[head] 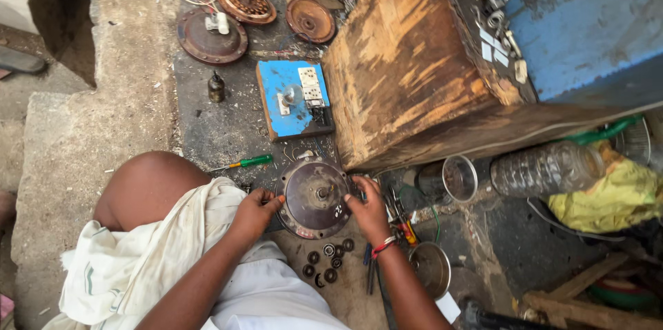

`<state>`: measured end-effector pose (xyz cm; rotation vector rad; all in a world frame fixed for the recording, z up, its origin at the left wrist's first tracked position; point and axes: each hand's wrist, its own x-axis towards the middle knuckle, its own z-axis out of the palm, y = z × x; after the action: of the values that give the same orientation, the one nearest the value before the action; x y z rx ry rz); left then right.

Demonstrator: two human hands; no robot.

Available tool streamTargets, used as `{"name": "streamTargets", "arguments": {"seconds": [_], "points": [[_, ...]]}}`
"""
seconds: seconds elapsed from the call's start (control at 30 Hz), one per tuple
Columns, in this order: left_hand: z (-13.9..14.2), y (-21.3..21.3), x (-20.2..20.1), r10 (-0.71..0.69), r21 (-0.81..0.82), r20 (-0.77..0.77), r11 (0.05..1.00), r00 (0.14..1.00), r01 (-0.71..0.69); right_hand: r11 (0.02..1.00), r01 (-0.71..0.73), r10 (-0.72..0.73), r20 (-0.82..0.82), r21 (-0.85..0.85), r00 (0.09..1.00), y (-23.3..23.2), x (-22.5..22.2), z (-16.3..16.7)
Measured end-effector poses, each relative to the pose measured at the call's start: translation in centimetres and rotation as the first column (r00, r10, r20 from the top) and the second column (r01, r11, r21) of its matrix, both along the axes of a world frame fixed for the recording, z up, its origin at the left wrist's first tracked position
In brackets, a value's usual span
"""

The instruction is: The person sits on the ground rewinding an electric fan motor armature, threading copper wire through the rotor slots and pressing the windings into place by hand. They then pick up the fan motor housing, fit it over the wound armature, and press and turn it to seat the assembly together.

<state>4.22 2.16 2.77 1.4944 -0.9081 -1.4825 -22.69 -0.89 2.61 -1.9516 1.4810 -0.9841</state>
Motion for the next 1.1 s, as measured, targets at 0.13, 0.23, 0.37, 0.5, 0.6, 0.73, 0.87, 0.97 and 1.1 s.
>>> {"name": "streamTargets", "arguments": {"seconds": [0.13,0.23,0.37,0.5,0.6,0.73,0.87,0.97,1.1], "points": [[-0.1,-0.1,-0.3,-0.063,0.049,0.175,0.997,0.983,0.055,0.694,0.235,-0.437,0.139,0.680,0.888,0.0,-0.8,-2.6],[-0.3,-0.4,-0.3,-0.117,-0.023,0.363,0.991,0.924,0.135,0.654,0.273,-0.495,0.126,0.705,0.860,-0.4,-0.5,-2.7],[-0.8,-0.3,-0.4,-0.081,-0.118,0.260,0.986,0.962,0.115,0.646,0.235,-0.513,0.185,0.726,0.838,-0.2,-0.6,-2.4],[-1.6,0.1,-0.3,-0.049,-0.235,0.178,0.968,0.983,0.091,0.633,0.106,-0.556,0.356,0.767,0.751,0.9,-0.8,-3.1],[-2.0,0.2,-0.2,-0.084,-0.230,0.195,0.965,0.977,0.129,0.628,0.058,-0.593,0.428,0.776,0.682,1.7,-1.5,-4.1],[-2.1,0.0,-0.1,0.003,-0.450,0.284,0.884,0.959,0.130,0.648,0.050,-0.581,0.450,0.760,0.679,1.7,-2.5,-4.9],[-2.3,0.1,0.0,-0.066,-0.292,0.288,0.944,0.955,0.153,0.619,0.054,-0.568,0.400,0.783,0.719,1.4,-2.9,-4.9],[-2.6,0.4,-0.1,-0.093,-0.230,0.286,0.960,0.954,0.162,0.613,0.086,-0.569,0.364,0.785,0.737,1.8,-2.9,-4.8],[-2.7,0.6,-0.3,-0.094,-0.214,0.253,0.965,0.963,0.151,0.635,0.101,-0.558,0.365,0.766,0.745,1.9,-2.5,-4.7]]}}
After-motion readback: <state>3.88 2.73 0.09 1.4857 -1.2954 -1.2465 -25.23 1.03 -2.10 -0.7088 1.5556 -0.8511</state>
